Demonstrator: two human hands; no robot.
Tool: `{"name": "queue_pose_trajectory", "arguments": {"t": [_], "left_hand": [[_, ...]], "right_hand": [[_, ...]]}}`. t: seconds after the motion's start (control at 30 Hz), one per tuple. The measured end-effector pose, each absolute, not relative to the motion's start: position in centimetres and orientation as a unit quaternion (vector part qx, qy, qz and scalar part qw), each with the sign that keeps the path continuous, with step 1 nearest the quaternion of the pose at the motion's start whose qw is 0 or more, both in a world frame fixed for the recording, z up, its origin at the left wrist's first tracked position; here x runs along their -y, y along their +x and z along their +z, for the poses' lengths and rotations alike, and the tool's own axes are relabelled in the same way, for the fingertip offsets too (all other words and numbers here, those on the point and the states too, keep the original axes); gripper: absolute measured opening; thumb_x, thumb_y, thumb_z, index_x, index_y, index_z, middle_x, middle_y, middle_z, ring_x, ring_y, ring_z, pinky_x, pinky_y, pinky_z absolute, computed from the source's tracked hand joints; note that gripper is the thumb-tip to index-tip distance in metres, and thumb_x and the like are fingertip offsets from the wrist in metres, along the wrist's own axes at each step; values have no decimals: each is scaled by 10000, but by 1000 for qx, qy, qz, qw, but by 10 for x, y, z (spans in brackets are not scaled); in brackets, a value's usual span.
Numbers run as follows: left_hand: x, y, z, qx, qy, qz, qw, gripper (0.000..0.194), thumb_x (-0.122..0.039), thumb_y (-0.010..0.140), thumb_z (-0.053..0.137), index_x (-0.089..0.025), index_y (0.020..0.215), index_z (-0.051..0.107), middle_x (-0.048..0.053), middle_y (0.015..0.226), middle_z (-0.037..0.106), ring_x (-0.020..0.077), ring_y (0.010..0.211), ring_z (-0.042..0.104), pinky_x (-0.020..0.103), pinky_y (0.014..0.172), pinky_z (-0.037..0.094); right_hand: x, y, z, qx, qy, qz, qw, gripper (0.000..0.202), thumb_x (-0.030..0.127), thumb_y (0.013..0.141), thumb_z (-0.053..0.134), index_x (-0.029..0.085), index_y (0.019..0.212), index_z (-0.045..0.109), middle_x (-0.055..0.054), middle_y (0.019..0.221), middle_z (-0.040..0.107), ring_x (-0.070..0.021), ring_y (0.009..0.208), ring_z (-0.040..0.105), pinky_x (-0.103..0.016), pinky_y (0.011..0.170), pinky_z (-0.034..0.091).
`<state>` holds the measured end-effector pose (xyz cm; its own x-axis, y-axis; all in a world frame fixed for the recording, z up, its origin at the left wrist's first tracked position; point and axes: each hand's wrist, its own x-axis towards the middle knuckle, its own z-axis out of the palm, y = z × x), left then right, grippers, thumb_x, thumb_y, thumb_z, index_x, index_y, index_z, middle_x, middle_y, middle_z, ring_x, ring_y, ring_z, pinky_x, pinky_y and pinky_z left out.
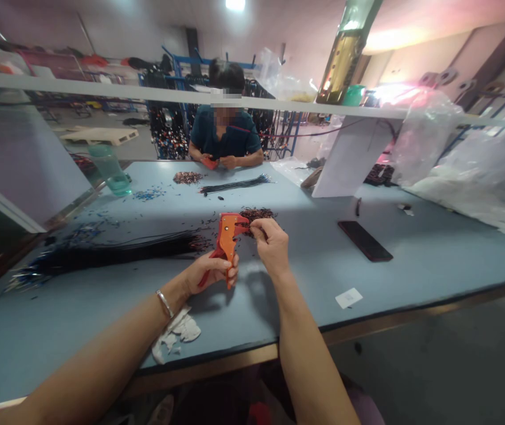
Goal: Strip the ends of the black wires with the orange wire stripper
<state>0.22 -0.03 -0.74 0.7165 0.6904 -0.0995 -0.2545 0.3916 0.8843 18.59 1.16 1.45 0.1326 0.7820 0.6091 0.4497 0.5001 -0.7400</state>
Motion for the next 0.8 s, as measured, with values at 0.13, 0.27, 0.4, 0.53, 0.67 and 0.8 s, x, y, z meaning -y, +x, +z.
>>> {"name": "queue_pose_trajectory", "arguments": {"t": [0.13, 0.27, 0.4, 0.53, 0.67, 0.8], "left_hand": [[0, 2, -8, -233, 468, 297, 799, 265, -281, 663, 688, -135, 844, 560, 10, 665, 565, 135, 589, 568, 297, 616, 470], [-1, 2, -8, -227, 471, 290, 801, 268, -290, 665, 690, -129, 833, 556, 11, 659, 563, 134, 591, 565, 294, 617, 476], [-1, 2, -8, -216, 474, 281, 806, 259, -285, 677, 677, -121, 838, 558, 18, 665, 572, 145, 579, 584, 293, 598, 475], [-1, 1, -8, -212, 467, 275, 813, 247, -287, 680, 672, -120, 823, 560, 23, 662, 583, 157, 571, 600, 300, 600, 479], [-1, 2, -7, -217, 467, 275, 812, 254, -276, 666, 682, -119, 825, 561, 26, 663, 589, 161, 575, 605, 298, 600, 480], [-1, 2, -8, -213, 470, 277, 811, 260, -253, 653, 683, -123, 839, 557, 12, 657, 576, 150, 559, 594, 296, 592, 472]], "right_hand": [[-12, 186, 15, 649, -474, 124, 582, 147, 278, 863, 517, 203, 842, 641, -38, 833, 635, -171, 777, 583, -286, 725, 448], [-13, 186, 15, 660, -472, 98, 577, 156, 267, 885, 493, 197, 846, 627, -28, 814, 621, -158, 760, 572, -275, 709, 440], [-13, 186, 15, 665, -464, 82, 579, 146, 258, 889, 501, 195, 836, 621, -19, 807, 614, -148, 741, 560, -266, 689, 429], [-13, 186, 15, 666, -466, 74, 578, 143, 253, 889, 505, 194, 826, 619, -18, 808, 611, -145, 734, 552, -264, 680, 420], [-12, 186, 16, 668, -471, 75, 572, 154, 248, 892, 495, 189, 821, 618, -19, 798, 608, -143, 721, 546, -262, 669, 415], [-12, 185, 17, 669, -474, 82, 567, 165, 253, 897, 485, 185, 823, 616, -24, 808, 611, -142, 721, 546, -261, 668, 414]]}}
